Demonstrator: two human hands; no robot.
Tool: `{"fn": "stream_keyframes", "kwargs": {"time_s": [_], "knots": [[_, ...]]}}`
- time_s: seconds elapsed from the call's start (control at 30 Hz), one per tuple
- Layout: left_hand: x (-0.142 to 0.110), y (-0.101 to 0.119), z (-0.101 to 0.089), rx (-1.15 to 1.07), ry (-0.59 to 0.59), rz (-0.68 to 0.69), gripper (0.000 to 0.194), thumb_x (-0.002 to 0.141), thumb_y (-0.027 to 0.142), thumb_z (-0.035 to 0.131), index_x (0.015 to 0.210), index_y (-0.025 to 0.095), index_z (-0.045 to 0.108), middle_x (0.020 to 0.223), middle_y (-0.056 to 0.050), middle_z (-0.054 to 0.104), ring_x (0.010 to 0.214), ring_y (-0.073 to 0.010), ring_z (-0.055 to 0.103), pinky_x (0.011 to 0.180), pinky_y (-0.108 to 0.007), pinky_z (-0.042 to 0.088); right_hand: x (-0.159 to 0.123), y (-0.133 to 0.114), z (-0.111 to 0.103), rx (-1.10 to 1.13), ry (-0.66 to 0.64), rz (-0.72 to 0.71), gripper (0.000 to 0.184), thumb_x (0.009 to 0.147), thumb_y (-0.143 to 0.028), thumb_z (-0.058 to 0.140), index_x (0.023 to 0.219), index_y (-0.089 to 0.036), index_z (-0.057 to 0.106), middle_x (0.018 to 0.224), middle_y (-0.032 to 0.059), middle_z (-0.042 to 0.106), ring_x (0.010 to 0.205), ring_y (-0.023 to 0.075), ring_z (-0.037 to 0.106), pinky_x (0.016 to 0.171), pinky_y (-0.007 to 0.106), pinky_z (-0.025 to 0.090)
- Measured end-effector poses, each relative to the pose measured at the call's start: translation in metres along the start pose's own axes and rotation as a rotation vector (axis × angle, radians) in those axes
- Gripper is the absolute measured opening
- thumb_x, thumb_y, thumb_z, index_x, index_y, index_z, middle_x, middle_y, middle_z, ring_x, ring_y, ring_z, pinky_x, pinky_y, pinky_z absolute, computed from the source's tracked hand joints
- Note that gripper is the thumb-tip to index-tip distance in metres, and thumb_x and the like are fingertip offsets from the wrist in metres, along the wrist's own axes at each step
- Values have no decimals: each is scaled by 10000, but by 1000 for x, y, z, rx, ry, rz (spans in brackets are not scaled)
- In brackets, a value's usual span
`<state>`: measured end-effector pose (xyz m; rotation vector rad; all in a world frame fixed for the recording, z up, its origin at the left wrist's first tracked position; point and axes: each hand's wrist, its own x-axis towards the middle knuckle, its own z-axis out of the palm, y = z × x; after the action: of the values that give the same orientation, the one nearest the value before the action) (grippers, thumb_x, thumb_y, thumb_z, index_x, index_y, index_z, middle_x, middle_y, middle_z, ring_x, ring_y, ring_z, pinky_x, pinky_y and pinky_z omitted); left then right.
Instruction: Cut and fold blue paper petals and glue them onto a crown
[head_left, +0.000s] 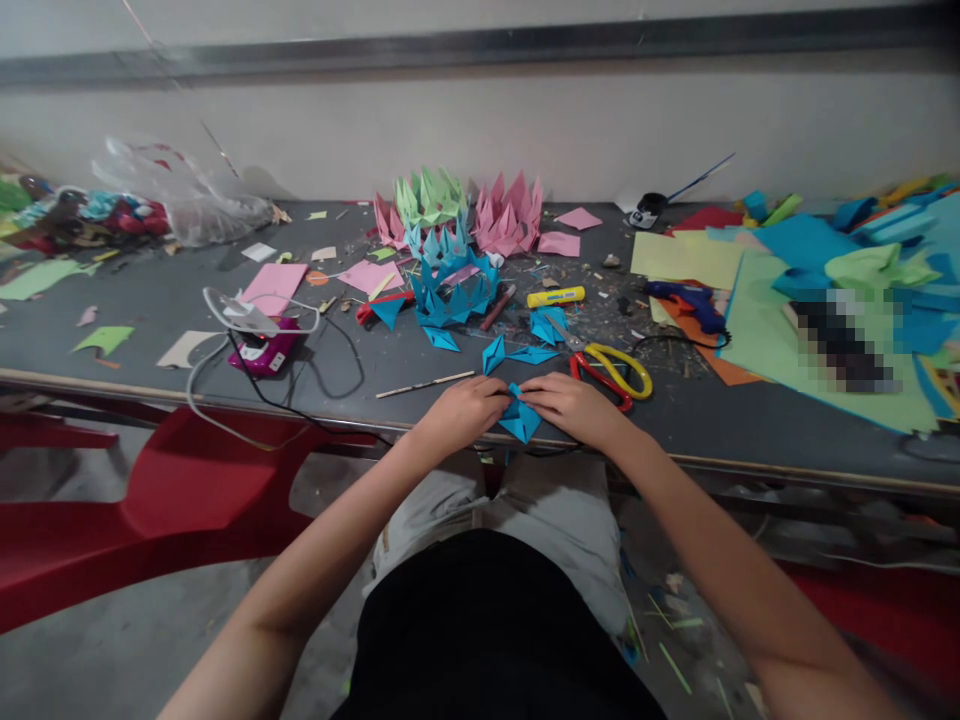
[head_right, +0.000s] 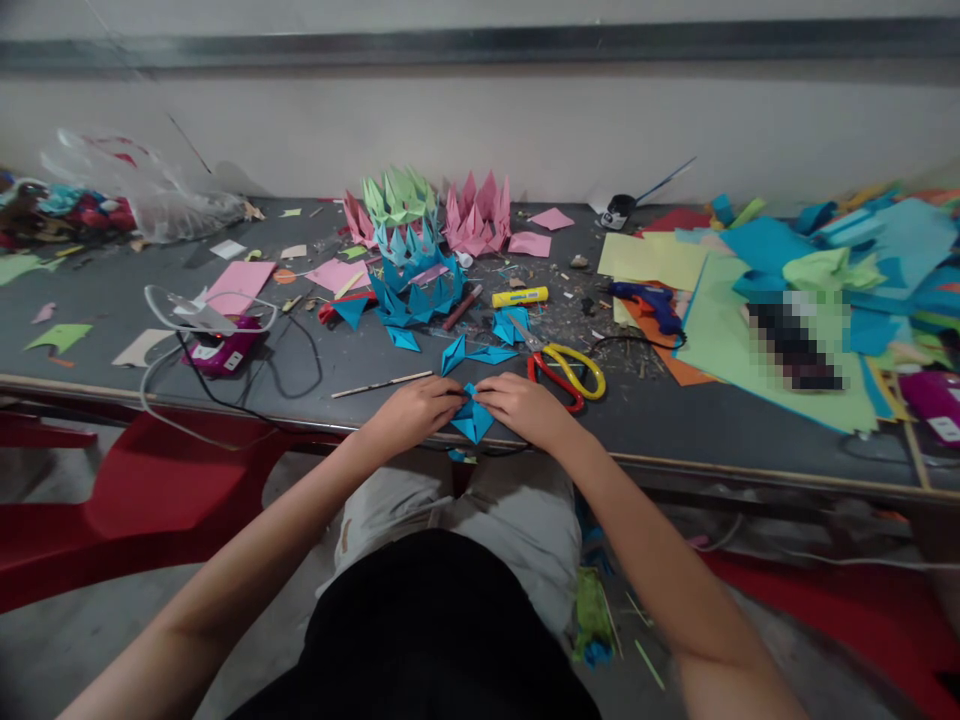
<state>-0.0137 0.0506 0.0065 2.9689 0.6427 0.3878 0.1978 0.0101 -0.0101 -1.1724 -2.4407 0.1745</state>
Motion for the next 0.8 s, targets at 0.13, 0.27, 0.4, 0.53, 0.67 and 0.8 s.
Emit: {"fn": "stream_keyframes", "kwargs": {"time_s": [0.13, 0.27, 0.4, 0.53, 0.67, 0.8], "knots": [[1, -1, 2, 6, 11, 13, 178, 866, 156, 463, 937, 157, 627, 999, -61, 609, 884, -159, 579, 795, -267, 457, 0, 0, 0, -9, 9, -4, 249, 888, -212, 448, 984, -190, 677, 1037, 69, 658, 935, 196, 580, 829, 357, 492], [0, -1, 2, 5, 27, 15, 178, 869, 160, 462, 939, 156, 625, 999, -61, 610, 883, -161, 580, 797, -270, 460, 0, 0, 0, -9, 13, -15, 249, 888, -209, 449, 982, -166, 676, 1034, 75, 658, 935, 200, 577, 828, 353, 491], [0, -1, 2, 13, 21, 7, 175, 870, 165, 460, 927, 157, 626, 1005, -59, 615, 888, -166, 585, 798, -277, 468, 0, -1, -1, -14, 0, -4, 249, 889, -212, 447, 980, -190, 677, 1036, 67, 657, 940, 199, 578, 829, 360, 494], [2, -2, 3, -10, 23, 17, 189, 880, 164, 432, 901, 153, 620, 1079, -73, 612, 985, -172, 572, 874, -293, 452, 1, -1, -2, -20, -6, -4, 252, 886, -204, 444, 971, -189, 680, 1045, 73, 657, 953, 204, 583, 833, 367, 497], [6, 0, 1, -40, -4, 6, 174, 876, 180, 443, 881, 149, 614, 1048, -74, 636, 1045, -178, 549, 920, -299, 424, 3, -2, -3, -14, -19, 1, 254, 882, -202, 443, 971, -191, 681, 1047, 74, 662, 968, 204, 582, 843, 370, 497], [11, 7, -6, 18, -66, -79, 223, 880, 244, 445, 1003, 139, 599, 1004, -81, 653, 996, -203, 563, 839, -327, 444, 7, -4, -8, -13, -46, 23, 249, 872, -205, 454, 958, -201, 687, 1026, 63, 676, 936, 198, 593, 831, 368, 498]]}}
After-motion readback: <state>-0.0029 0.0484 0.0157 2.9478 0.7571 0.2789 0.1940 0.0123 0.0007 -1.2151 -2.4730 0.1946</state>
